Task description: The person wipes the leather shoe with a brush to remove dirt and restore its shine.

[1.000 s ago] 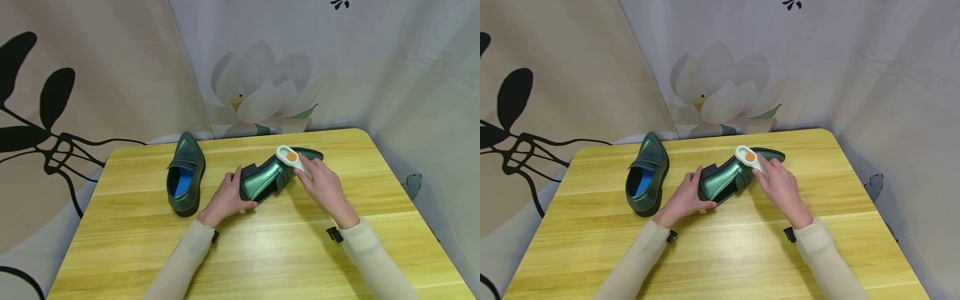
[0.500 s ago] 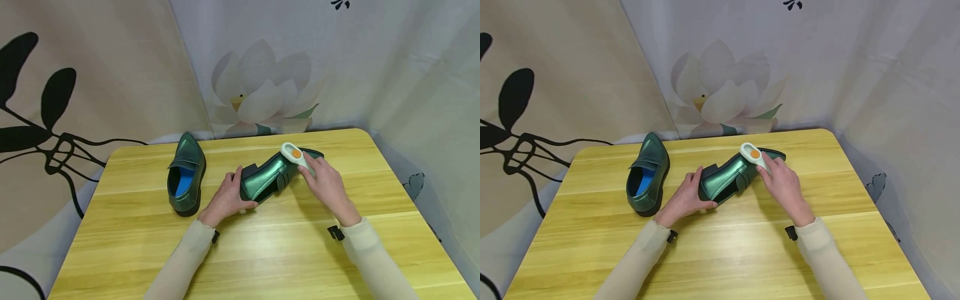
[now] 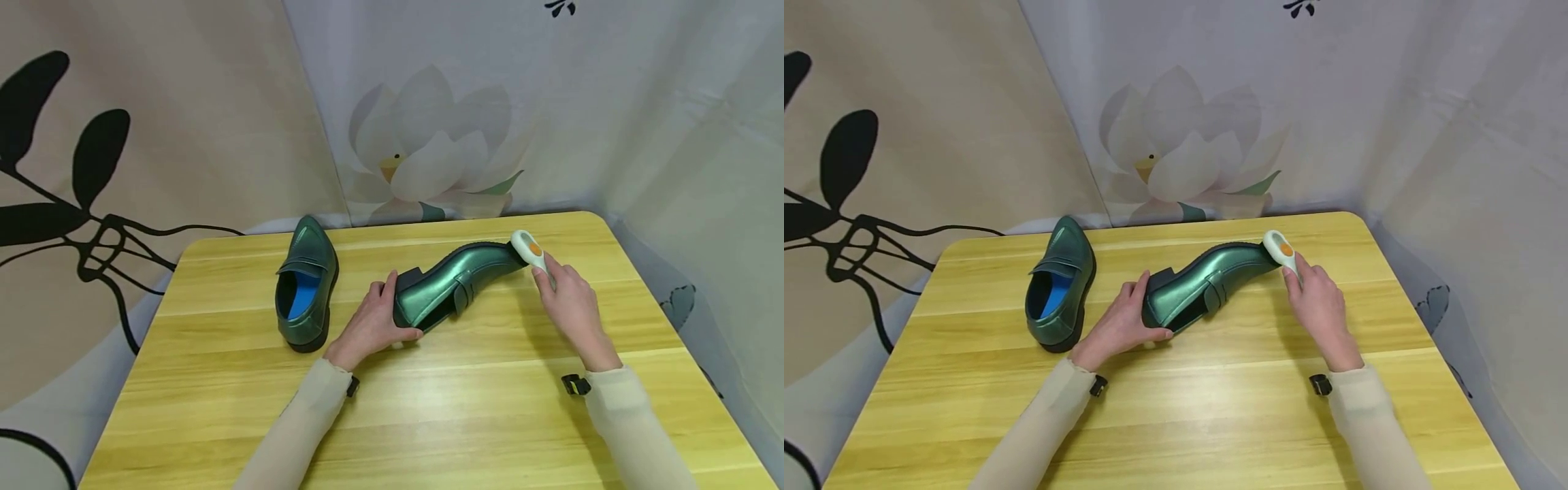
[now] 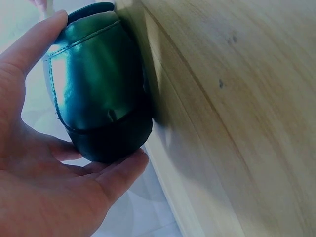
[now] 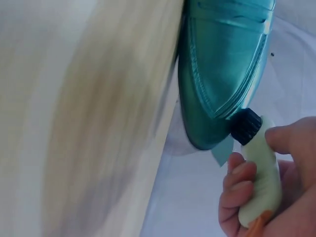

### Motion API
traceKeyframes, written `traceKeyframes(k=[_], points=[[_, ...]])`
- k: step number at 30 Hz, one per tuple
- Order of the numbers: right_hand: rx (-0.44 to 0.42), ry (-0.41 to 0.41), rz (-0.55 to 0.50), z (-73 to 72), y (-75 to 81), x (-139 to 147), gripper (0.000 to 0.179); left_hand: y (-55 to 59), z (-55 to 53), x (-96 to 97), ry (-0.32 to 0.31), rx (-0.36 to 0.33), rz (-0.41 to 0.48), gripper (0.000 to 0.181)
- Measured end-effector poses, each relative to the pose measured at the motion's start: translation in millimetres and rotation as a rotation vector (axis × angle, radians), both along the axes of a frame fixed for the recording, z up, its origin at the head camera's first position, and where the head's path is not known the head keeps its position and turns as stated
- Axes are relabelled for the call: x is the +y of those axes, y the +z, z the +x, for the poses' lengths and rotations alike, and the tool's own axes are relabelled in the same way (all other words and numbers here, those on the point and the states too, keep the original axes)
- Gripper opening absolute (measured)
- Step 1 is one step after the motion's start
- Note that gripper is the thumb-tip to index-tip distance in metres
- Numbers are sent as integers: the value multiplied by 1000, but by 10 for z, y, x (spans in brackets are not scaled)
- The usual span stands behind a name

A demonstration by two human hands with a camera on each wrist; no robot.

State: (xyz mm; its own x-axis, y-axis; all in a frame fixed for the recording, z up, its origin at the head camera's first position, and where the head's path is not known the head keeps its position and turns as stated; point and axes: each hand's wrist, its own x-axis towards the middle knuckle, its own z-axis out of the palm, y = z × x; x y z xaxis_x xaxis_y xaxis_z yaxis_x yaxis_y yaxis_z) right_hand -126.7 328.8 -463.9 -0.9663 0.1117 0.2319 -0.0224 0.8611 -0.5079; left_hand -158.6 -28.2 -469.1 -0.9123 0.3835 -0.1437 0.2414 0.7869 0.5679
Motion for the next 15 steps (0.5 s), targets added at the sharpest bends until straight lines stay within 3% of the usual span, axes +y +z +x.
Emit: traceKeyframes(k=[12,15], points=[[-143,-55,22,45,-26,292,60,-67,-60,-28,20,-3,82,121],[-146,-72,10,82,-37,334,60,-58,-64,-28,52,-15,120,117]])
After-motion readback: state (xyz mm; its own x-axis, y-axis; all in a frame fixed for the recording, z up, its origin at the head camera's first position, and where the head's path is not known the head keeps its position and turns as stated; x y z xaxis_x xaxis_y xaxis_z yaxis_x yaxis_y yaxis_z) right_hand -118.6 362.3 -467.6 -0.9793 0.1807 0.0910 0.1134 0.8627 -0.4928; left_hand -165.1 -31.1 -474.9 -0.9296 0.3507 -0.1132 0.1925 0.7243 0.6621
